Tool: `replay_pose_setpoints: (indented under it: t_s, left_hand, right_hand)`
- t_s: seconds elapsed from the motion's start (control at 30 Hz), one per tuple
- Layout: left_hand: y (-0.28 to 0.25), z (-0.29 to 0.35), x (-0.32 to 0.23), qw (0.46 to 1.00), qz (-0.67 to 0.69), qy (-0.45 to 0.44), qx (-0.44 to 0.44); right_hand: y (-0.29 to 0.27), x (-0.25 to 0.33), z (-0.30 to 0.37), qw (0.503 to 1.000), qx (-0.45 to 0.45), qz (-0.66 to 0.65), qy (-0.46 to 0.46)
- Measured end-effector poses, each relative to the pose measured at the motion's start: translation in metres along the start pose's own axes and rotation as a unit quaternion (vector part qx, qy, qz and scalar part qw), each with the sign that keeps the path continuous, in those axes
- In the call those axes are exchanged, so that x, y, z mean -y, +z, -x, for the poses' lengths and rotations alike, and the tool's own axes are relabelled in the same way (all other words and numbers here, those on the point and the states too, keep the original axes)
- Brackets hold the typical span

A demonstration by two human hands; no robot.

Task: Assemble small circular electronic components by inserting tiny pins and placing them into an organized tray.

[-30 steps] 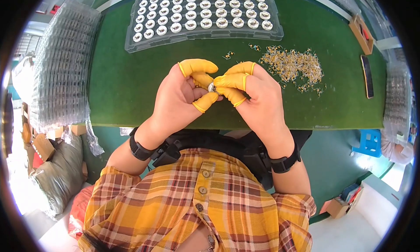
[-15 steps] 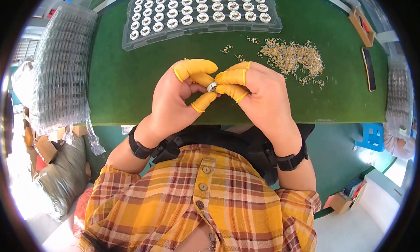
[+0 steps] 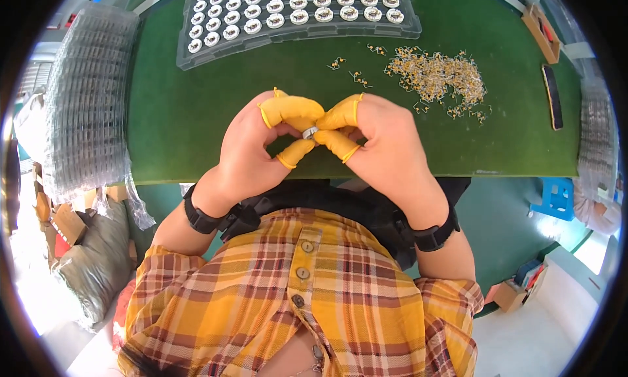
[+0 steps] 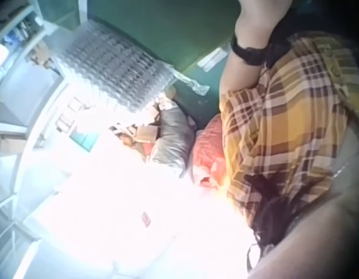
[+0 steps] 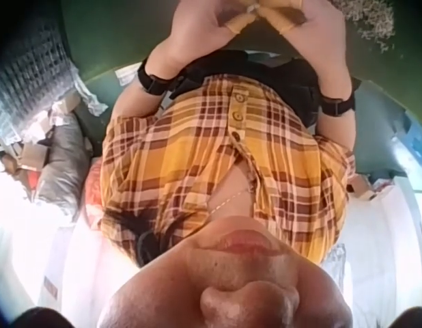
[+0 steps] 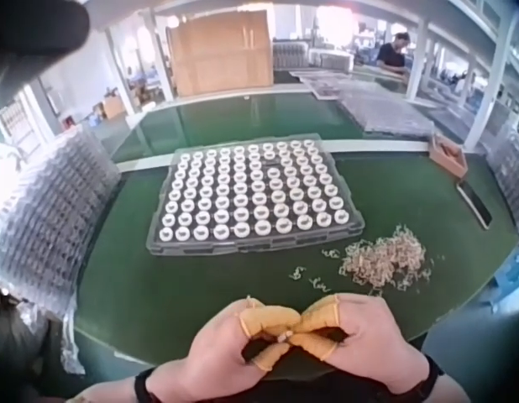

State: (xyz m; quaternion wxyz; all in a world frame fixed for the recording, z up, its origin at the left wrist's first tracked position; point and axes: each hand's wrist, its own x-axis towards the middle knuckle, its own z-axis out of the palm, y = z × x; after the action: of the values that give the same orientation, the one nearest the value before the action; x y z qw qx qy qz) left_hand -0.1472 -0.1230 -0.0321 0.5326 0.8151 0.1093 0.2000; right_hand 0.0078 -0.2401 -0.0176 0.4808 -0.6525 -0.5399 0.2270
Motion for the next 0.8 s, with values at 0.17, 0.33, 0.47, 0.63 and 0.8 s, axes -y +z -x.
replay_pose_setpoints:
  t_s: [0.17,0.33,0.47,0.63,0.8]
  left_hand:
    - [-0.005,0.005,0.004,0.978,0.161,-0.131,0.022]
    - [-0.009,0.000,0.011,0.930,0.337,-0.138,-0.050]
    - [-0.009,-0.009,-0.001,0.910,0.360,-0.187,-0.084]
    - [-0.009,-0.010,0.002,0.921,0.320,-0.210,-0.067]
    - [-0.007,-0.009,0.009,0.958,0.219,-0.145,-0.112]
  right_hand:
    - [-0.016,-0.011,-0.006,0.994,0.032,-0.054,0.090]
    - [-0.026,-0.033,-0.032,0.958,-0.053,0.281,-0.001]
    - [-0.018,-0.031,-0.035,0.939,-0.010,0.344,-0.021]
    - [-0.018,-0.041,-0.033,0.942,-0.054,0.328,-0.036]
    - [-0.010,-0.031,-0.035,0.927,-0.048,0.371,-0.009]
